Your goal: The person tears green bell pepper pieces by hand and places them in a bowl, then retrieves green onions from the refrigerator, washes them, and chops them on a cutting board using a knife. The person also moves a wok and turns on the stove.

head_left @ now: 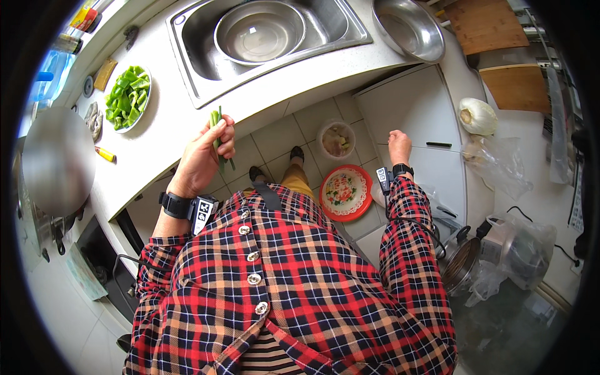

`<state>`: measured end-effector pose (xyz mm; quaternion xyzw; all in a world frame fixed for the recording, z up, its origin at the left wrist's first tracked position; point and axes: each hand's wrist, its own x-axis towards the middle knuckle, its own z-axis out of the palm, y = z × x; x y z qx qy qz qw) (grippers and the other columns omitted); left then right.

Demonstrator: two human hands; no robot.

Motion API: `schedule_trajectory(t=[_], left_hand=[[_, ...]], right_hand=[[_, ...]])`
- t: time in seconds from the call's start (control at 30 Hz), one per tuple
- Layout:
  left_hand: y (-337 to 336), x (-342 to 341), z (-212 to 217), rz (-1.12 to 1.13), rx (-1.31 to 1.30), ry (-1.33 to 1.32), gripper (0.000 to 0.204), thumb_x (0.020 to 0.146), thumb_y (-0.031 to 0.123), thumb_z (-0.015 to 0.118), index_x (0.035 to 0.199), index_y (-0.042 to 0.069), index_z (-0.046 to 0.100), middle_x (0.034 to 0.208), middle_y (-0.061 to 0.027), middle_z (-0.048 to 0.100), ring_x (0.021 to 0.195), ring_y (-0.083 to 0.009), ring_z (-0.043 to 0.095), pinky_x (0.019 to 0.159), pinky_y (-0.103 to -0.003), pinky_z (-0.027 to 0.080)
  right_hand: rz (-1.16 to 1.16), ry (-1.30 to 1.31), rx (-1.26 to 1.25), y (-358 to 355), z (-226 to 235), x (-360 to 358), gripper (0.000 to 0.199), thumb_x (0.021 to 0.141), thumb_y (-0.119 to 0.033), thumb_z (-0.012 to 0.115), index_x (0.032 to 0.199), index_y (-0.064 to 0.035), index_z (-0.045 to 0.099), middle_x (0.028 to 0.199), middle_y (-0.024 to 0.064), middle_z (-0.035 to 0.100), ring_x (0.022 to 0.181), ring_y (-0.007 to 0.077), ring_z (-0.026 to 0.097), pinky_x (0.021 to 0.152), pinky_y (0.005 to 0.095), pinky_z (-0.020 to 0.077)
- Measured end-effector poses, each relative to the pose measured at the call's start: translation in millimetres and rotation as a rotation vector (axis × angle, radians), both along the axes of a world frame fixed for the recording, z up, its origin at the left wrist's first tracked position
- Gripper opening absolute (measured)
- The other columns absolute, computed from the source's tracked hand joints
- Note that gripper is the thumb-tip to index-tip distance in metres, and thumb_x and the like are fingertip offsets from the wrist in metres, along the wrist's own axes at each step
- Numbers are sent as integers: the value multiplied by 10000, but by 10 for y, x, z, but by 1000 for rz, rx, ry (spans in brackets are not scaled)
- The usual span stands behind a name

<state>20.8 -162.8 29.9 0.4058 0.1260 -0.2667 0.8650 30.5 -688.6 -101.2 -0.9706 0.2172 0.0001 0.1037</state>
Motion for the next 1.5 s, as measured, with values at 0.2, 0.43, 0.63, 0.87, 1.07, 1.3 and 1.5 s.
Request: schedule_trajectory(t=[0.2, 0.43, 0.63, 0.87, 1.07, 1.3, 1.5], left_hand=[[49, -15, -27, 11, -27, 10, 175, 1014, 244, 507, 1078, 84, 536, 789, 41, 396, 630, -63, 358, 628, -233, 326], [74, -26, -44, 18, 13, -4, 174, 1032, 254, 466, 1059, 89, 516, 776, 42, 392, 618, -52, 352, 610, -219, 319], [86, -9, -59, 2, -33, 7, 174, 1018, 237, 495, 1074, 76, 530, 792, 26, 415, 647, -69, 388, 637, -243, 341], [91, -12, -62, 28, -83, -34, 177, 1028, 250, 476, 1040, 81, 528, 861, -15, 510, 753, -121, 499, 736, -267, 424], [66, -28, -91, 121, 1, -58, 152, 1008, 236, 514, 1029, 85, 526, 918, -51, 546, 864, -191, 554, 858, -328, 453], [233, -22, -38, 128, -134, -79, 100, 1033, 208, 452, 987, 122, 475, 740, 46, 366, 610, -55, 296, 559, -216, 286], [389, -4, -11, 185, -132, -77, 111, 1025, 193, 462, 947, 118, 488, 662, 71, 329, 520, -36, 245, 457, -198, 210]], right_hand=[[-42, 13, -60, -71, -84, 4, 127, 834, -138, 665, 948, -90, 691, 885, 164, 703, 863, 359, 677, 777, 434, 549], [-48, -80, 23, -140, -254, -96, 126, 850, -101, 622, 954, -93, 692, 883, 166, 702, 859, 361, 674, 781, 435, 545], [-23, -118, 40, -123, -222, -121, 157, 876, -97, 592, 971, -92, 717, 884, 159, 709, 831, 340, 687, 765, 401, 552], [-122, -142, 548, 247, -75, -273, 158, 918, -71, 572, 1010, -40, 697, 833, 107, 706, 644, 160, 694, 625, 281, 538], [-74, -94, 792, 772, 67, -476, 156, 931, -38, 537, 1001, -19, 675, 815, 102, 689, 617, 132, 662, 592, 279, 531], [64, -152, 724, 1108, 705, -102, 147, 936, -24, 541, 1002, 5, 669, 814, 92, 689, 639, 131, 668, 606, 262, 538], [165, -408, 727, 871, 1562, 518, 161, 932, -40, 558, 1062, 20, 633, 855, 90, 695, 655, 139, 675, 615, 257, 539]])
